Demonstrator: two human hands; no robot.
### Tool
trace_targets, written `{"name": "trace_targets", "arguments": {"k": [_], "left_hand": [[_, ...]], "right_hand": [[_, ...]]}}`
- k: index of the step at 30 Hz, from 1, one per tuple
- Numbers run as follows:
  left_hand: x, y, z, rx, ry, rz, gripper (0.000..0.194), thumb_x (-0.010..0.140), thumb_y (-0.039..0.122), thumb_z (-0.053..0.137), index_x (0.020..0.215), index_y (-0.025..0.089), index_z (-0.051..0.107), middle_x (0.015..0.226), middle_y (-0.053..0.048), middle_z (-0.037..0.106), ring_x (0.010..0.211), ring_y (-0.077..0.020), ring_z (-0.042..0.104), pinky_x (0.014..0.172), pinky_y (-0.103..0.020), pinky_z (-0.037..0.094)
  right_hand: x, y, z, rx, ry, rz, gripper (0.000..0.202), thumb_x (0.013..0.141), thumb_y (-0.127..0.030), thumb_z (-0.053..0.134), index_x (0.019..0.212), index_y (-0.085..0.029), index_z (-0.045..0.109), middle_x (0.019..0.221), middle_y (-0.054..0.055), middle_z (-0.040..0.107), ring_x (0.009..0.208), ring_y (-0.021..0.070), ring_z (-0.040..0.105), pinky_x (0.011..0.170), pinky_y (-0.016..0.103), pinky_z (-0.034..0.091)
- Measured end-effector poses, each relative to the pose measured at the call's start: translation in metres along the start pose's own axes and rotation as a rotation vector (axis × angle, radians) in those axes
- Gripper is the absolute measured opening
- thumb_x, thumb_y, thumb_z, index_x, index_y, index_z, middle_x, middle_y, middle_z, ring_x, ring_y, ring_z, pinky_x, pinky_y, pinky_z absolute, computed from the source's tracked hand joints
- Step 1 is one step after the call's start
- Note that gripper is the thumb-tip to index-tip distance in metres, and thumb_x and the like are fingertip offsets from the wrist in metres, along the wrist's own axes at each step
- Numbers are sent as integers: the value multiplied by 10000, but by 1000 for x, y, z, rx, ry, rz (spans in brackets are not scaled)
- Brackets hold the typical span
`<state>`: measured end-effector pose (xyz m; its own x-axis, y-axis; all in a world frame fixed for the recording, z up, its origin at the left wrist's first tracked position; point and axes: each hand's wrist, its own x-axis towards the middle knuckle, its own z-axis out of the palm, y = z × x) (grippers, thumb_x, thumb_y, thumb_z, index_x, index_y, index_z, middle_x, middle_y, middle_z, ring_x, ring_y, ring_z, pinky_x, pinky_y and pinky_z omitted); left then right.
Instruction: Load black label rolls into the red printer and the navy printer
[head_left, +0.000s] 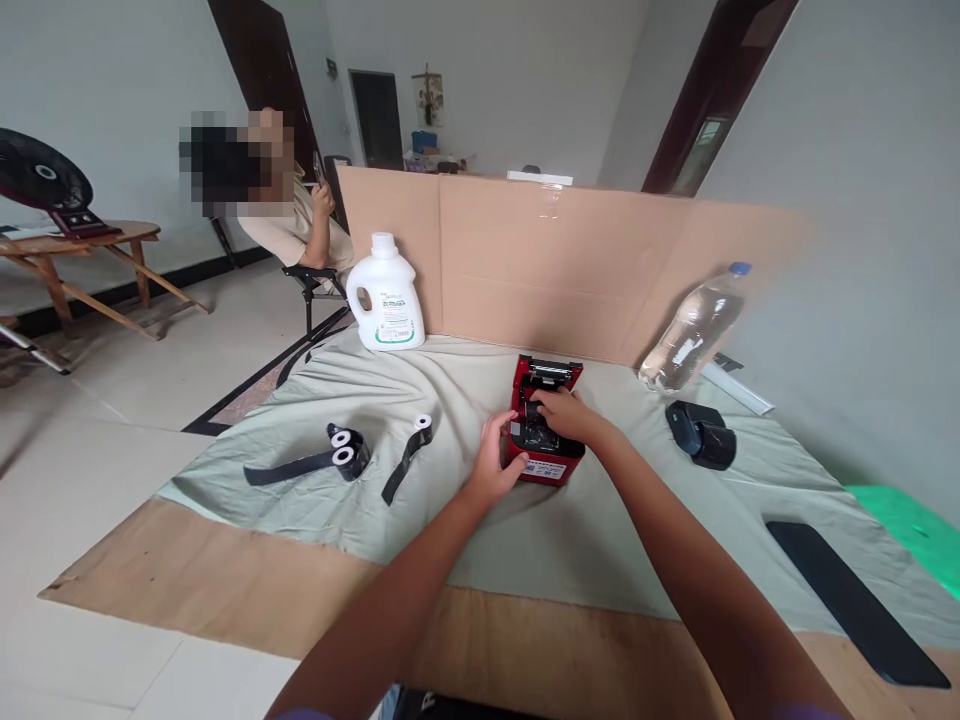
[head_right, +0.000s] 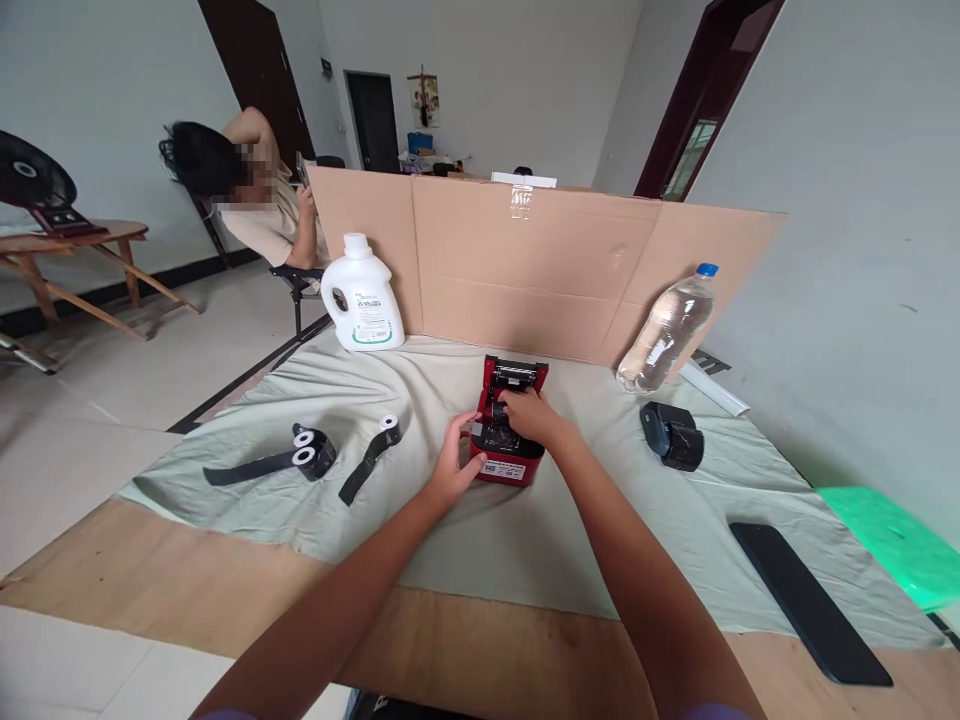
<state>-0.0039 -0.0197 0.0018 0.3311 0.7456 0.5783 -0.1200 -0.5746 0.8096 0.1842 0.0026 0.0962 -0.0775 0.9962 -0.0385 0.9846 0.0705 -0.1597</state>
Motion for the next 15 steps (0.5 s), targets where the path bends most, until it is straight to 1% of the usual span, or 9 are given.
{"name": "trace_targets", "arguments": {"k": [3, 5, 6, 8, 10, 11, 12, 14, 15], "left_hand": [[0, 1, -1, 49, -4, 36, 588, 866, 240, 610, 1426, 229, 431, 1396, -124, 498, 1320, -291, 459, 1109, -466, 394], [1, 2, -2, 119, -36, 70, 498, 874, 233, 596, 1367, 243, 517, 1407, -109, 504, 1334, -289, 443, 1137, -481, 366], [1, 3, -3, 158, -56, 83, 437, 878, 230, 592, 1313, 250, 571, 1416, -99, 508, 1339, -289, 437, 1148, -490, 354], [2, 5, -5, 225, -86, 95, 333, 883, 231, 587, 1209, 258, 649, 1432, -85, 516, 1342, -290, 435, 1154, -502, 353], [3, 7, -8, 260, -93, 101, 312, 884, 239, 589, 1186, 255, 669, 1432, -86, 530, 1330, -289, 450, 1138, -508, 376], [3, 8, -9, 269, -93, 108, 319, 886, 241, 589, 1194, 253, 669, 1422, -88, 545, 1322, -287, 459, 1133, -509, 382], [4, 9, -10, 277, -95, 118, 320, 889, 241, 588, 1197, 254, 672, 1403, -85, 571, 1314, -283, 466, 1134, -511, 379], [7, 13, -11, 292, -114, 140, 319, 893, 230, 585, 1195, 260, 684, 1336, -70, 637, 1304, -276, 472, 1145, -506, 363], [10, 15, -11, 297, -125, 144, 329, 895, 226, 582, 1204, 265, 687, 1305, -61, 664, 1305, -272, 471, 1150, -498, 358]], "right_hand": [[8, 0, 4, 81, 28, 14, 273, 846, -133, 563, 1044, -216, 733, 1134, 138, 741, 1165, 363, 590, 1033, 551, 381], [11, 0, 5, 114, 30, 16, 187, 771, -114, 628, 869, -214, 751, 982, 118, 764, 1067, 354, 633, 1016, 541, 381], [11, 0, 6, 120, 30, 15, 156, 762, -121, 636, 809, -219, 748, 927, 102, 765, 1029, 341, 645, 1009, 529, 380], [5, 2, 5, 162, 59, -2, 142, 796, -178, 620, 760, -232, 746, 873, 66, 762, 974, 306, 657, 981, 486, 391], [-6, 8, 4, 301, 134, -10, 195, 843, -282, 591, 738, -233, 748, 820, 44, 753, 882, 265, 659, 902, 421, 430], [-13, 12, 4, 399, 205, 19, 248, 858, -339, 571, 720, -225, 742, 779, 41, 742, 815, 247, 651, 842, 391, 447], [-19, 17, 4, 499, 315, 78, 302, 869, -384, 545, 704, -215, 732, 737, 42, 726, 754, 233, 635, 786, 370, 457], [-28, 27, 6, 641, 606, 242, 358, 882, -430, 491, 728, -201, 719, 729, 57, 715, 719, 227, 611, 746, 362, 469], [-29, 31, 8, 688, 744, 305, 357, 883, -434, 474, 790, -196, 724, 794, 69, 731, 759, 233, 616, 771, 370, 479]]}}
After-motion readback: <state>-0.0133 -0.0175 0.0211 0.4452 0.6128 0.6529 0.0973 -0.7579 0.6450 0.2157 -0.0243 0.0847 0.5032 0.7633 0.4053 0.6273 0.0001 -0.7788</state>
